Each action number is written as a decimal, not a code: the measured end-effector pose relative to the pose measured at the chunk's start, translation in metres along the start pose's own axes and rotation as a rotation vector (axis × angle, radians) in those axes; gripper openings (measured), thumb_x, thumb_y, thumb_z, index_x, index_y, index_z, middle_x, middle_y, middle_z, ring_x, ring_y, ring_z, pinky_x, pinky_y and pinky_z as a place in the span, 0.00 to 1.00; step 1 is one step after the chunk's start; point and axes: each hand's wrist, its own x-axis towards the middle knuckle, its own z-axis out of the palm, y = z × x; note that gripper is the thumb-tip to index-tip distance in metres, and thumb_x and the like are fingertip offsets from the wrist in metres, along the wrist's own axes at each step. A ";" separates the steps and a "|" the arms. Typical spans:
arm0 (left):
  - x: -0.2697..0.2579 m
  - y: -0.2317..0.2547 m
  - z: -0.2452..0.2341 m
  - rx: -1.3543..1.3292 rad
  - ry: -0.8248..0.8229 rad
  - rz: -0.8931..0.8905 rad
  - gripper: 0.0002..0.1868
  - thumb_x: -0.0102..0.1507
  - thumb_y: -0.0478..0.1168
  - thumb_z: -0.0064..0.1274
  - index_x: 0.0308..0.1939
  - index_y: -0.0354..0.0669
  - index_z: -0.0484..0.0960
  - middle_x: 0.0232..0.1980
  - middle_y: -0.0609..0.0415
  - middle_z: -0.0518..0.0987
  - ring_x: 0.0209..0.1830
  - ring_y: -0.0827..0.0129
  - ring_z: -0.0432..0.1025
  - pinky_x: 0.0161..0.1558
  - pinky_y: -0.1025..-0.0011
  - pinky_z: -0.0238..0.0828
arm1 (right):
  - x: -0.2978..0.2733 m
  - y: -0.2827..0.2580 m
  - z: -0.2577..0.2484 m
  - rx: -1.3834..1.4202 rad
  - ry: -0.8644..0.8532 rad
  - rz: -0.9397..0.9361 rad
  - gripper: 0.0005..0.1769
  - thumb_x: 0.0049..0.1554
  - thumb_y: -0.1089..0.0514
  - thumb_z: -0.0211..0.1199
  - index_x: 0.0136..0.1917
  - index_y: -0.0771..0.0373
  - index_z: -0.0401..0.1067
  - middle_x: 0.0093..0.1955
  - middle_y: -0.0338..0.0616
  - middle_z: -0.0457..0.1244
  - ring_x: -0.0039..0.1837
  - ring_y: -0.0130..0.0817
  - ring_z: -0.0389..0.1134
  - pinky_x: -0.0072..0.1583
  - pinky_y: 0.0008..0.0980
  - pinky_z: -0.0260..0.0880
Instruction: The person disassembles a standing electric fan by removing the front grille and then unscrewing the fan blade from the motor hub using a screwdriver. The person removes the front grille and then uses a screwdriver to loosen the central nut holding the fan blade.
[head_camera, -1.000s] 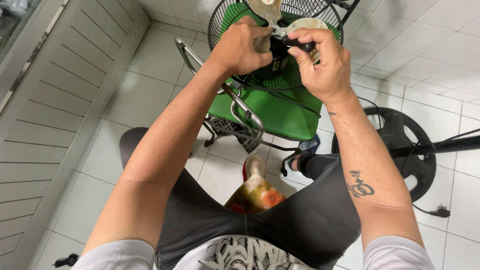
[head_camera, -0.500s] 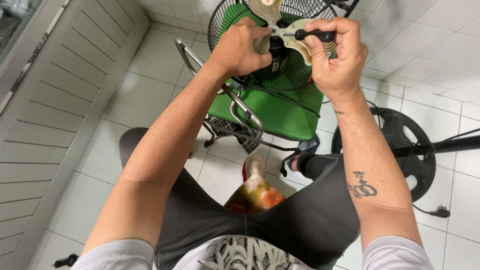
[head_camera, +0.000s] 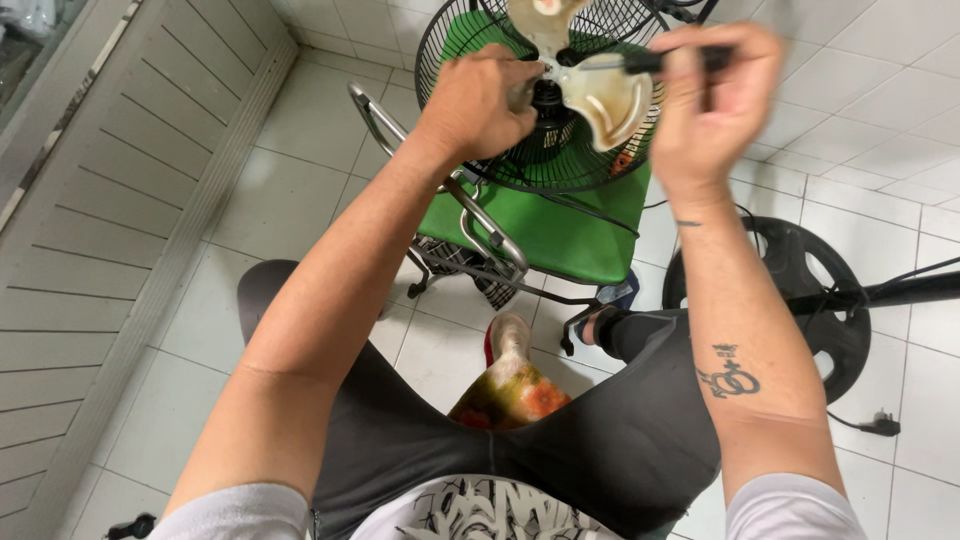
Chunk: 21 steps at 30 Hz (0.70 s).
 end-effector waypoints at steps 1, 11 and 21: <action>0.000 -0.006 0.000 0.050 0.004 0.030 0.23 0.54 0.42 0.58 0.55 0.49 0.86 0.53 0.44 0.79 0.53 0.48 0.74 0.60 0.47 0.63 | 0.004 0.003 -0.007 0.037 0.066 0.036 0.11 0.76 0.61 0.58 0.64 0.64 0.58 0.55 0.51 0.69 0.50 0.28 0.68 0.53 0.26 0.73; 0.008 -0.036 -0.011 0.103 0.232 0.001 0.25 0.57 0.28 0.49 0.53 0.56 0.89 0.59 0.45 0.79 0.63 0.49 0.68 0.65 0.48 0.59 | 0.009 0.012 -0.020 0.084 0.157 0.036 0.11 0.77 0.58 0.56 0.64 0.62 0.57 0.55 0.49 0.67 0.55 0.31 0.73 0.49 0.27 0.77; -0.011 0.049 -0.012 -0.121 0.224 -0.052 0.22 0.57 0.48 0.67 0.50 0.41 0.85 0.45 0.41 0.82 0.43 0.44 0.79 0.49 0.54 0.75 | -0.010 0.007 0.014 0.127 -0.059 0.092 0.12 0.77 0.65 0.60 0.65 0.66 0.57 0.57 0.52 0.68 0.59 0.31 0.73 0.58 0.27 0.80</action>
